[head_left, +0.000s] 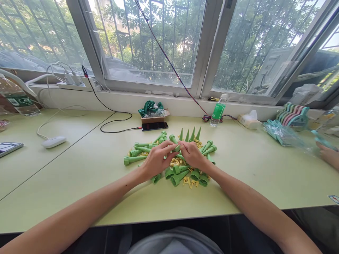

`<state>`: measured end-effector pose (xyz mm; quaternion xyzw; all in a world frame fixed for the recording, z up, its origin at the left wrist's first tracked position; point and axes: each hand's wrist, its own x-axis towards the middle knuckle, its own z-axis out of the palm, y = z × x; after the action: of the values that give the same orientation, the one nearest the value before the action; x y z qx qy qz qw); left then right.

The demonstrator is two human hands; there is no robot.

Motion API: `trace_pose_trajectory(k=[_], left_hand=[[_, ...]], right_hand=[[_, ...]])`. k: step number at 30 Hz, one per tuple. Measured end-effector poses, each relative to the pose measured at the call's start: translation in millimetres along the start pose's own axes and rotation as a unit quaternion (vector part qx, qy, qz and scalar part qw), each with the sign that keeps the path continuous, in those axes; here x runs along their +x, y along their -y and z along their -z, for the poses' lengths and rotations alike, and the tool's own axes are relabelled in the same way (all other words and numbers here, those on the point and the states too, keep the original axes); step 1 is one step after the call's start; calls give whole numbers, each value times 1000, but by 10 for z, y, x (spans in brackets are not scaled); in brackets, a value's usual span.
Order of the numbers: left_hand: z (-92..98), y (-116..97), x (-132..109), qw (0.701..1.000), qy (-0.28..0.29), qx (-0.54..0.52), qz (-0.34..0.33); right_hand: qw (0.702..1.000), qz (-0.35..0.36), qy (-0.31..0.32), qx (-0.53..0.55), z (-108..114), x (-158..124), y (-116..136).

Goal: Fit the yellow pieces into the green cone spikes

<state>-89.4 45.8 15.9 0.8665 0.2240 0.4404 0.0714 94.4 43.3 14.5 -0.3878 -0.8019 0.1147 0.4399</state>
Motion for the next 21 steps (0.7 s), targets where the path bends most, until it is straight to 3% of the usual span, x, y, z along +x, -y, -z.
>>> trace_pose_trajectory(k=[8,12,21], left_hand=[[5,-29,65,992,4,-63,105],[32,-45,91,974,40,-143,171],[67,-50,141,942,77,-240,220]], right_hand=[[1000,2,5,5,3,-9,-31],[1000,16,16,-2,29,-20,-24],[999,37,25,-27,49,-32,-21]])
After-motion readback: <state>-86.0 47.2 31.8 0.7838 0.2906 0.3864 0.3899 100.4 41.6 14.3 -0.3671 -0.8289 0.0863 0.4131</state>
